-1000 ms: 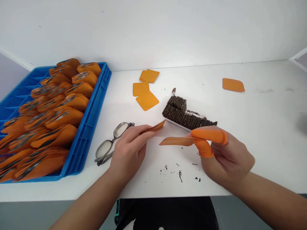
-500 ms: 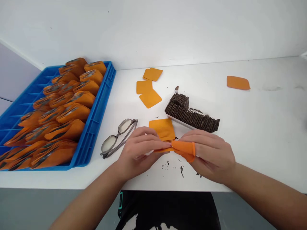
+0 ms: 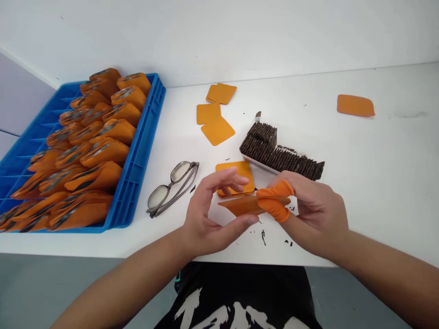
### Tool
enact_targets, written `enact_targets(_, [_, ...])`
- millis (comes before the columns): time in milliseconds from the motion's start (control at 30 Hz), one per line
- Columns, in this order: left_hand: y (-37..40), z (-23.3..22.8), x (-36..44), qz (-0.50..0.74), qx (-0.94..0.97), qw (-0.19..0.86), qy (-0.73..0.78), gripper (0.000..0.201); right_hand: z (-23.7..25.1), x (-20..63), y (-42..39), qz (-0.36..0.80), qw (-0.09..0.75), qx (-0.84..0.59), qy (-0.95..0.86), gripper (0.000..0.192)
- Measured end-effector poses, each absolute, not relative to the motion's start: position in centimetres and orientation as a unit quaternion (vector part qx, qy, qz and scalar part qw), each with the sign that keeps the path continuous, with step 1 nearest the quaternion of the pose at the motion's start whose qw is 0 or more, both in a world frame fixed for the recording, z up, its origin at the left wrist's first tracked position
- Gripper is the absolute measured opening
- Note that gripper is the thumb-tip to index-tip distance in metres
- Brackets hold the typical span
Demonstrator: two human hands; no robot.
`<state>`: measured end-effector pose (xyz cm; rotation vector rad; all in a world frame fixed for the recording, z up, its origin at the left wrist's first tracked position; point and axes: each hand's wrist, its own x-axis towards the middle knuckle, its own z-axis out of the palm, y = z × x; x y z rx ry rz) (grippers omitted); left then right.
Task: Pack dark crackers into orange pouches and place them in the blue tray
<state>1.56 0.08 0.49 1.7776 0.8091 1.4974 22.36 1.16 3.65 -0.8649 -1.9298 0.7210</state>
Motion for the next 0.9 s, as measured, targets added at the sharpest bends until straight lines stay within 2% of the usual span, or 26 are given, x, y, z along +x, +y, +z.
enact_targets(67, [0.0, 0.7, 1.7, 0.560, 0.706, 0.335, 0.276, 0.066, 3.8, 22.4, 1.0, 0.281, 0.434, -0.319, -0.795, 0.012])
enact_targets(200, [-0.1, 1.3, 1.9, 0.558, 0.669, 0.370, 0.323, 0.021, 3.6, 22.3, 0.7, 0.309, 0.437, -0.352, -0.768, 0.021])
enact_targets(333, [0.2, 1.0, 1.4, 0.633, 0.552, 0.391, 0.376, 0.008, 3.3, 22.2, 0.6, 0.376, 0.413, -0.411, -0.720, 0.024])
enact_targets(467, [0.7, 0.8, 0.5, 0.674, 0.538, 0.366, 0.351, 0.016, 3.2, 21.9, 0.5, 0.440, 0.312, -0.356, -0.763, 0.024])
enact_targets(567, [0.9, 0.9, -0.1, 0.667, 0.542, 0.395, 0.324, 0.016, 3.3, 21.8, 0.4, 0.504, 0.322, -0.334, -0.728, 0.024])
enact_targets(600, [0.9, 0.8, -0.3, 0.658, 0.548, 0.408, 0.315, 0.023, 3.3, 21.8, 0.3, 0.532, 0.344, -0.335, -0.698, 0.021])
enact_targets(667, [0.8, 0.7, -0.4, 0.628, 0.586, 0.418, 0.297, 0.052, 3.3, 21.7, 0.3, 0.586, 0.398, -0.345, -0.616, 0.018])
enact_targets(733, [0.7, 0.6, -0.3, 0.589, 0.651, 0.398, 0.267, 0.071, 3.3, 21.7, 0.1, 0.625, 0.433, -0.350, -0.546, 0.025])
enact_targets(767, [0.7, 0.6, -0.2, 0.579, 0.678, 0.376, 0.252, 0.067, 3.2, 21.6, 0.1, 0.645, 0.430, -0.351, -0.525, 0.029])
enact_targets(867, [0.5, 1.0, 0.4, 0.588, 0.706, 0.307, 0.249, 0.018, 2.7, 21.5, -0.2, 0.695, 0.371, -0.354, -0.504, 0.033])
enact_targets(900, [0.4, 1.2, 0.5, 0.592, 0.705, 0.287, 0.266, 0.008, 2.6, 21.5, -0.2, 0.700, 0.348, -0.359, -0.510, 0.034])
